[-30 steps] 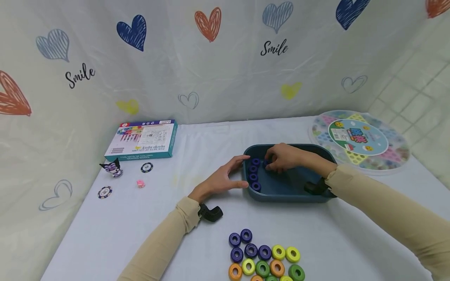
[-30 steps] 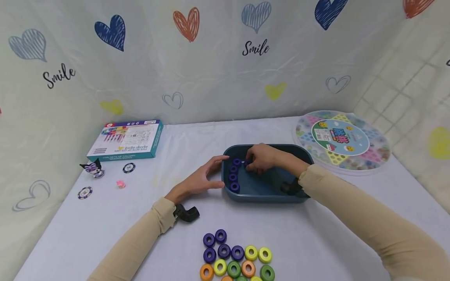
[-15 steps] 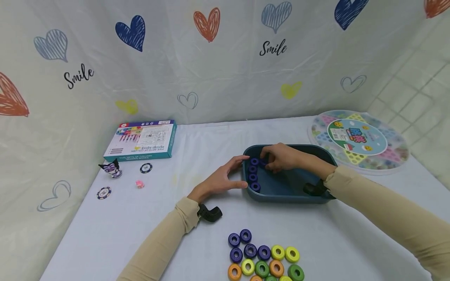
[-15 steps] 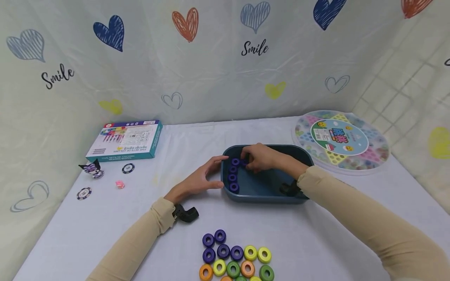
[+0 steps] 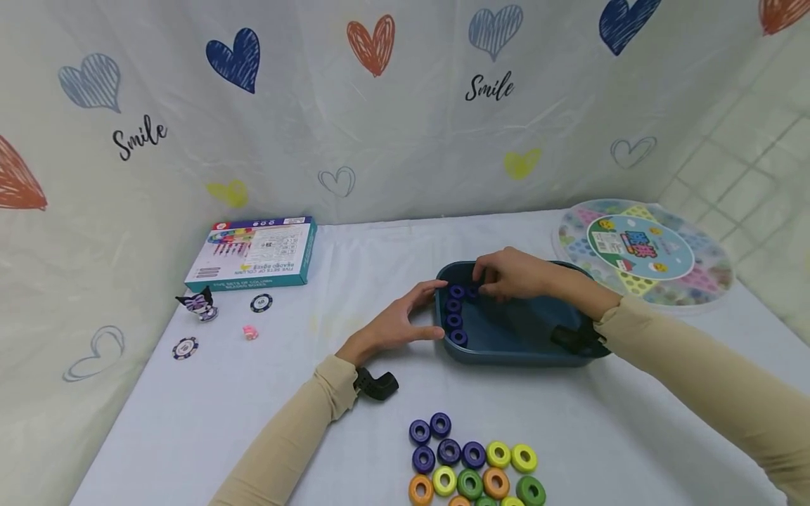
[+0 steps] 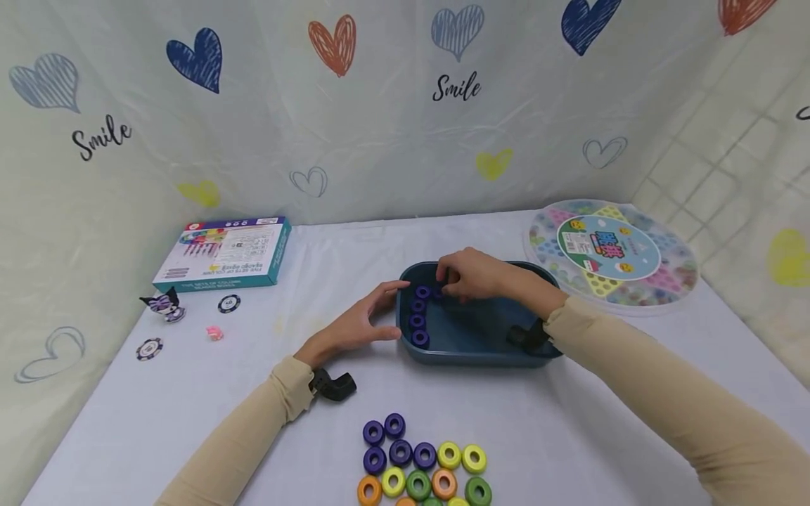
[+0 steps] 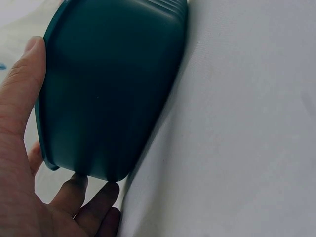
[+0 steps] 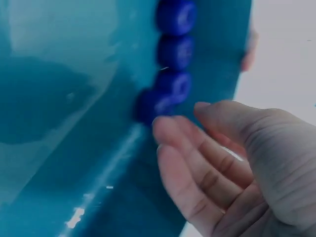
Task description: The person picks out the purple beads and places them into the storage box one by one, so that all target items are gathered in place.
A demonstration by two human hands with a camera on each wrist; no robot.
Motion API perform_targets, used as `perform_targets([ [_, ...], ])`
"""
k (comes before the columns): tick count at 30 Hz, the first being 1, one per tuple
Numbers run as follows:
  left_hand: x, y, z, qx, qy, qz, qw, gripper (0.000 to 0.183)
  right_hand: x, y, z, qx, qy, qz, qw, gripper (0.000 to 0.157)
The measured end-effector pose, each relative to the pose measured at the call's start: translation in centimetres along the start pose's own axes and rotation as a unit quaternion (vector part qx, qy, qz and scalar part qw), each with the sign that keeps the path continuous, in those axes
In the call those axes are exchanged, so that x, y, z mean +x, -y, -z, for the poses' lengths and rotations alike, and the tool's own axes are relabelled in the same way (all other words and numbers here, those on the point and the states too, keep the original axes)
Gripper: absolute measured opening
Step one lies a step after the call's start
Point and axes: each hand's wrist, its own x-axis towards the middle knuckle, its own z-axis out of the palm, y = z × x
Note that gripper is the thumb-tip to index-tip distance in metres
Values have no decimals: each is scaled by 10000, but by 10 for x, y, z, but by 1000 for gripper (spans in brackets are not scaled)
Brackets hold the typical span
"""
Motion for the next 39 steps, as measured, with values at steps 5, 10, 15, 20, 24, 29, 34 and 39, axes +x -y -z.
perform_targets([
  [5,0,-1,1,24,30,-56,10000,76,-13,20,6,-196,-75,122,9997,17],
  [10,1,0,2,21,55,-57,10000,76,-28,45,-2,-533,-187,504,9971,14],
  [15,1,1,3,18,46,-83,10000,76,-43,69,-17,-1006,-472,966,9891,11],
  [20,1,2,2,35,47,-140,9999,76,-59,87,-39,-1028,-720,1672,9779,7],
  [24,0,1,2,-1,26,-160,9999,76,-72,97,-60,-698,-450,1996,9763,5],
  [29,1,-1,2,13,25,-164,9999,76,-85,99,-81,-230,372,1956,9797,8],
  [34,1,-1,2,62,6,-142,9999,76,-90,95,-97,-41,869,1752,9807,15],
  [39,1,0,1,85,-11,-98,9999,77,-90,92,-106,17,1046,1582,9819,17],
])
